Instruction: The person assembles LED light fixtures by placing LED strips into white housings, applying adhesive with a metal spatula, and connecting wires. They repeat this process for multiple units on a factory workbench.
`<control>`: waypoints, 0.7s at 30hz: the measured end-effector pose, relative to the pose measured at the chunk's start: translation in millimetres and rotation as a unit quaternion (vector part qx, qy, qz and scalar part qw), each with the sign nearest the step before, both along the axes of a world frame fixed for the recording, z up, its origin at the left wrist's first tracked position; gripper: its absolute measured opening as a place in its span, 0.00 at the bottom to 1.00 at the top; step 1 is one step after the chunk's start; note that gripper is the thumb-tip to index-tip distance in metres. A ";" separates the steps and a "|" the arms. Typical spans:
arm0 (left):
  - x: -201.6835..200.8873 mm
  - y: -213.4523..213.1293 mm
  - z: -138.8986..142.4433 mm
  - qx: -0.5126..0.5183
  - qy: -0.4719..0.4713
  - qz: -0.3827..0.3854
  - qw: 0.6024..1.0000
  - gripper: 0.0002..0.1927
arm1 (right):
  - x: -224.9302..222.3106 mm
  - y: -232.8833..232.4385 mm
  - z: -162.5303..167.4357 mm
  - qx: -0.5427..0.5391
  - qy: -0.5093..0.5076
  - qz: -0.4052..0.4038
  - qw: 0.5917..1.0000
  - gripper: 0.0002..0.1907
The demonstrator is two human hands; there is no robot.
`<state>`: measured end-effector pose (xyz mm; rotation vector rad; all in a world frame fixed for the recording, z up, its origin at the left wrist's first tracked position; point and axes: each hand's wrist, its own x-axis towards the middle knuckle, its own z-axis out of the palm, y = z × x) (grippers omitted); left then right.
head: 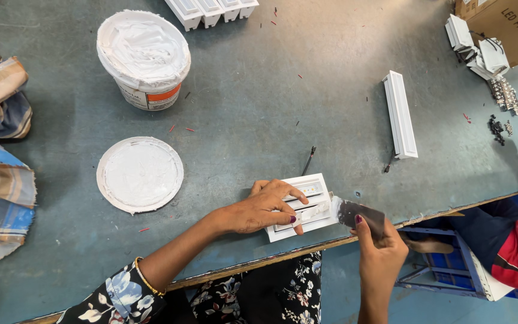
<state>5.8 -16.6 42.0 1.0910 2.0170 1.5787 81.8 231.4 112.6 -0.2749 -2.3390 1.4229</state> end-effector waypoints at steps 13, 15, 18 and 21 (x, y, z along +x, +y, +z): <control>-0.7 3.0 -7.6 0.013 0.019 -0.010 1.000 0.26 | -8.9 -7.4 -4.1 0.185 -0.020 -0.029 0.982 0.14; -1.3 3.1 -7.7 0.013 0.022 -0.013 1.000 0.26 | -9.6 -10.2 -3.7 0.185 0.002 -0.011 0.983 0.14; -1.5 3.0 -7.5 0.013 0.021 -0.015 1.000 0.25 | -10.7 -13.6 -2.1 0.196 0.009 -0.002 0.981 0.14; -0.8 2.8 -7.8 0.017 0.020 -0.017 1.000 0.25 | -11.7 -17.3 -0.3 0.220 -0.006 -0.009 0.975 0.14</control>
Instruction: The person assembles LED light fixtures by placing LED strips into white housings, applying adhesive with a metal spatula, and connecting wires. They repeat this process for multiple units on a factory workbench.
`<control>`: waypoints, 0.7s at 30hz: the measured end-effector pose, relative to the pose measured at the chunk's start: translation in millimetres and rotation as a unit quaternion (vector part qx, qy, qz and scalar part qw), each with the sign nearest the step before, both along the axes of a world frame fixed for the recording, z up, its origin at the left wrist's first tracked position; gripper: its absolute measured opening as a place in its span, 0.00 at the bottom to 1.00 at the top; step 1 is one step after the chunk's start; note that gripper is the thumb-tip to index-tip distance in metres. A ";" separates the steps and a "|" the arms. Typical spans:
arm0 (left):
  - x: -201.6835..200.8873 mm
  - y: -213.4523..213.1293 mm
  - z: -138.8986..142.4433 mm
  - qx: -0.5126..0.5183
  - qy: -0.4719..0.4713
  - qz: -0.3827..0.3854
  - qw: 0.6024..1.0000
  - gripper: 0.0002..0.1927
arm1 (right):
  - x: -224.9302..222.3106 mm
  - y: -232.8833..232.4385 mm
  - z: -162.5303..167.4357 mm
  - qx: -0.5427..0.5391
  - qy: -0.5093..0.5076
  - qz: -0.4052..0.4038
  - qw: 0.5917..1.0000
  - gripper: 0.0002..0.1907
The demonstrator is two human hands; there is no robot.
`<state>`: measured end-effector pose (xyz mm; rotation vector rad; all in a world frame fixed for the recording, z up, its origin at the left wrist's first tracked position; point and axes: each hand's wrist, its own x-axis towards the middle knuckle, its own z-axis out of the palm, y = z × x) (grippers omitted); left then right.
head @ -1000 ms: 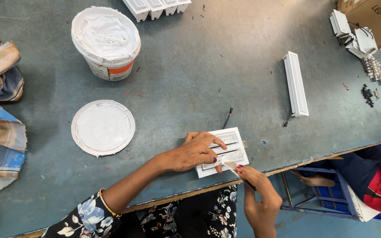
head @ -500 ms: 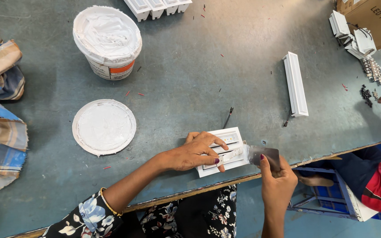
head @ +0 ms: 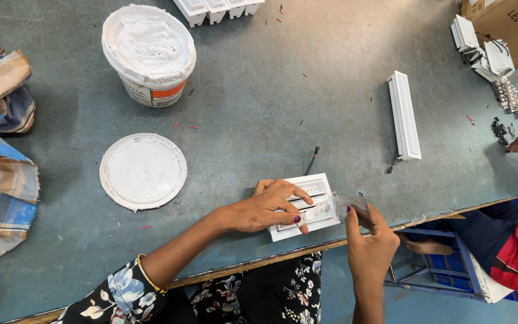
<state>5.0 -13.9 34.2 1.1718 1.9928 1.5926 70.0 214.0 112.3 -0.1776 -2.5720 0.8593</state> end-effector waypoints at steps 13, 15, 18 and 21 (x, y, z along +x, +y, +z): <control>1.4 1.8 -0.7 0.006 -0.002 0.000 1.000 0.23 | 5.9 -13.4 8.2 0.025 -0.024 0.003 0.999 0.14; 1.3 1.6 -1.2 0.010 0.005 0.000 1.000 0.23 | 8.5 -15.0 9.2 0.041 -0.018 0.009 0.999 0.15; 1.2 1.3 -2.1 0.014 0.016 0.001 1.000 0.23 | 11.6 -18.4 11.0 0.048 -0.020 0.012 0.999 0.15; 1.7 1.7 -2.7 0.016 0.023 0.004 1.000 0.24 | 14.8 -22.4 14.2 0.047 -0.022 0.014 0.999 0.15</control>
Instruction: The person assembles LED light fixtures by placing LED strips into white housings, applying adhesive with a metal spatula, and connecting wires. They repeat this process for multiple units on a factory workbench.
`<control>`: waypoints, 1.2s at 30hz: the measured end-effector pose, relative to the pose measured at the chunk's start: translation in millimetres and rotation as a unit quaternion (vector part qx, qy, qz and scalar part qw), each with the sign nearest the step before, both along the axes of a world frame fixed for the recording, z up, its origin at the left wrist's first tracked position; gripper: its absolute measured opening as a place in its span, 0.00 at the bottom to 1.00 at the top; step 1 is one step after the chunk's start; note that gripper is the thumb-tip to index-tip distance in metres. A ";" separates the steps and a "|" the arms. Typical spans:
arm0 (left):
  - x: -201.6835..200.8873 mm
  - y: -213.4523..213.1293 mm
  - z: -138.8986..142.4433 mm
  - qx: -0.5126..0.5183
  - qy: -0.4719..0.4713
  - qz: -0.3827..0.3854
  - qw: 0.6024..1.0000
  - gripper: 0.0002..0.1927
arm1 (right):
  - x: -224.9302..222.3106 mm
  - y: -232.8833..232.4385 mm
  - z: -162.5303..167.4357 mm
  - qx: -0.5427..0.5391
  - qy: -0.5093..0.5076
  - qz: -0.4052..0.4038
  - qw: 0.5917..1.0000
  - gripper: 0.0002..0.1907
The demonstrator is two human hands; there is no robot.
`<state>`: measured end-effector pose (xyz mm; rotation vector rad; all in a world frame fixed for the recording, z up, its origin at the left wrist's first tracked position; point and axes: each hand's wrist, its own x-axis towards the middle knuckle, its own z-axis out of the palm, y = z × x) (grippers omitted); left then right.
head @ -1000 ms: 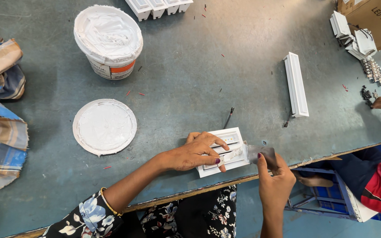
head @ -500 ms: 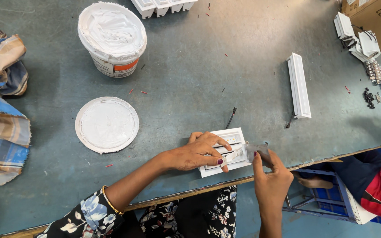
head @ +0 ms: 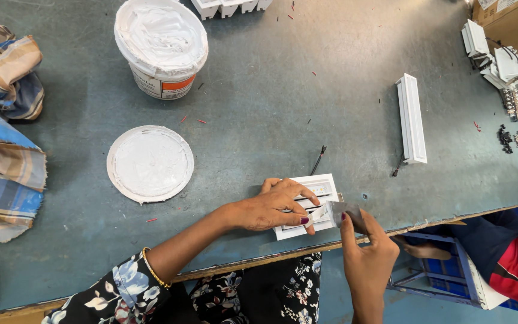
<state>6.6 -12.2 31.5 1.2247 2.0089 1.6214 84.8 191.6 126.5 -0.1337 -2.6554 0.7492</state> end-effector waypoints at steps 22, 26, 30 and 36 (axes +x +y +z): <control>-4.3 1.0 -2.0 -0.020 0.000 0.000 1.000 0.17 | 36.0 -7.3 11.9 -0.044 0.050 0.033 0.997 0.12; -3.7 -0.9 -0.6 -0.032 0.006 -0.004 0.999 0.15 | 34.6 4.6 5.8 -0.139 0.051 0.032 0.988 0.11; -3.1 0.3 0.6 -0.030 0.006 0.005 1.000 0.13 | 40.4 -0.3 -8.3 -0.157 0.094 0.099 0.978 0.10; -2.7 -0.2 -1.4 -0.016 -0.002 0.016 1.000 0.11 | 46.7 -4.0 -33.4 -0.103 0.166 0.157 0.968 0.05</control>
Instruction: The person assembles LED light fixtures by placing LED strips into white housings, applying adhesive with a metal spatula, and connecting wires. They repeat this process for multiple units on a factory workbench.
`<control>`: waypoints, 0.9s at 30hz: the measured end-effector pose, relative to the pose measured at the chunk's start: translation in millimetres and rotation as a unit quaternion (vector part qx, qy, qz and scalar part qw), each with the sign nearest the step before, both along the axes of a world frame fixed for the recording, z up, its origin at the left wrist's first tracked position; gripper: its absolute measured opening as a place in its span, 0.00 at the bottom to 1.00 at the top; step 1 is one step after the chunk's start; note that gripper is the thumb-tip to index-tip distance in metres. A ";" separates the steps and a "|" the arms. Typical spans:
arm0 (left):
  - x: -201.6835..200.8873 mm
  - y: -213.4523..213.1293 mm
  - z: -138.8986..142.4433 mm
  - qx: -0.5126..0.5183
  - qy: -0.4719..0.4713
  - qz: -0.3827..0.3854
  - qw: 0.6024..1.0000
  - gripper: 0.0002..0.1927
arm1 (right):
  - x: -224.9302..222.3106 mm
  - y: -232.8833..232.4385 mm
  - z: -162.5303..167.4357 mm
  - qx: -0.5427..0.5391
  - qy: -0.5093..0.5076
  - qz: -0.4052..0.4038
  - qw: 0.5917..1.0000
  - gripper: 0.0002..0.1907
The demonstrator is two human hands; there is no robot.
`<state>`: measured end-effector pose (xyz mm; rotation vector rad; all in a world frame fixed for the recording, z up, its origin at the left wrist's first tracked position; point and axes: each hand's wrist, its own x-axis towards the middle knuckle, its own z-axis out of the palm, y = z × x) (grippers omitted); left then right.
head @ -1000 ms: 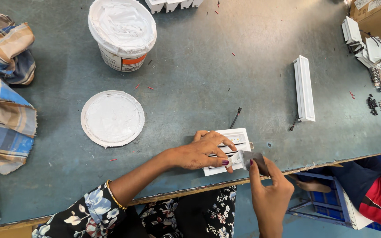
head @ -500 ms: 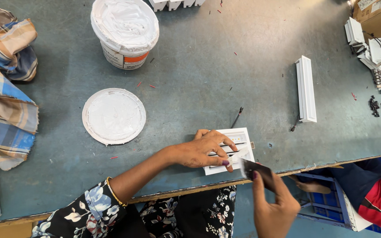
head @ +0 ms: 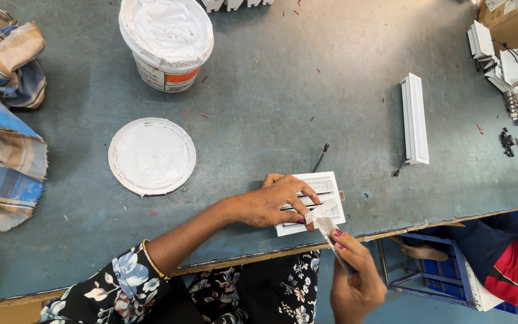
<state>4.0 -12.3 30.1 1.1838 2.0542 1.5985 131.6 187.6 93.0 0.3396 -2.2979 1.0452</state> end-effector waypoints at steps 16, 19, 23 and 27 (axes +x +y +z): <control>1.0 -0.5 0.9 0.004 -0.006 0.005 1.000 0.11 | -1.9 -6.3 -45.6 -0.042 0.033 0.017 0.998 0.05; 1.0 0.0 0.4 0.004 -0.008 0.008 1.000 0.12 | 1.3 -6.5 -48.1 -0.057 0.018 0.017 0.998 0.05; 1.0 0.2 0.5 -0.003 -0.008 0.009 1.000 0.12 | 3.7 -3.1 -46.5 -0.068 0.012 0.032 0.997 0.05; -0.1 3.3 2.2 -0.025 -0.028 0.009 0.999 0.12 | 0.3 9.4 -32.2 -0.079 -0.011 0.053 0.995 0.04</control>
